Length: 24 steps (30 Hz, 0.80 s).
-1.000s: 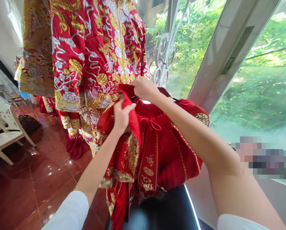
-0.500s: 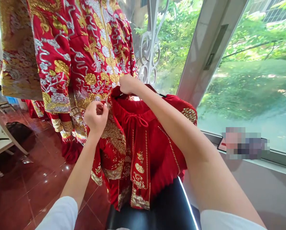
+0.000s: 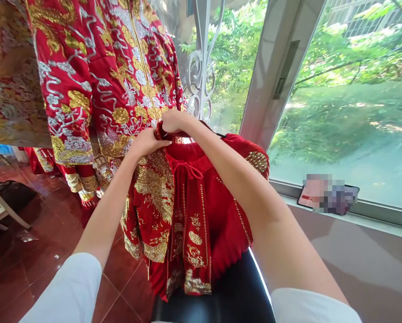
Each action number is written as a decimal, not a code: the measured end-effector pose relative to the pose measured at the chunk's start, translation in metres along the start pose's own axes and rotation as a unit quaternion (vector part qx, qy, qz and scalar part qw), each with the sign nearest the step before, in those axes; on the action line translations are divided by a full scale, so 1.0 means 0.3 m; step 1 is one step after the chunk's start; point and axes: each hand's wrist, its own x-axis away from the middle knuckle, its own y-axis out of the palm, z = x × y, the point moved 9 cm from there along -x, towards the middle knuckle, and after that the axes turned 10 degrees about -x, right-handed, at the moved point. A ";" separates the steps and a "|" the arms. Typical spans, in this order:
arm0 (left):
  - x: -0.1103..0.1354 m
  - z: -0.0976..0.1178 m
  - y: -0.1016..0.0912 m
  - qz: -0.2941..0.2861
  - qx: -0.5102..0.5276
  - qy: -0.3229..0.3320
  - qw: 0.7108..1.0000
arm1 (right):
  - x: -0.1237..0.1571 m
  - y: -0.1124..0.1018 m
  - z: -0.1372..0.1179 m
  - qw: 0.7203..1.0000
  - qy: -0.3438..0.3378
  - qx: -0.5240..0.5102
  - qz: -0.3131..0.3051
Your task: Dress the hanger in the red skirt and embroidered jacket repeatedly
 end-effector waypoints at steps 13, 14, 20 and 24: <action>-0.018 0.060 0.092 -0.097 0.170 0.102 0.975 | 0.418 -0.029 0.099 0.951 0.139 -0.043 0.273; -0.018 0.060 0.091 -0.086 0.166 0.102 0.977 | 0.448 0.002 0.123 0.942 0.166 -0.056 0.288; -0.021 0.054 0.090 -0.054 0.178 0.093 0.978 | 0.456 0.099 0.139 0.899 0.244 -0.094 0.350; -0.017 0.047 0.090 -0.057 0.192 0.087 0.976 | 0.427 0.106 0.126 0.878 0.282 -0.128 0.366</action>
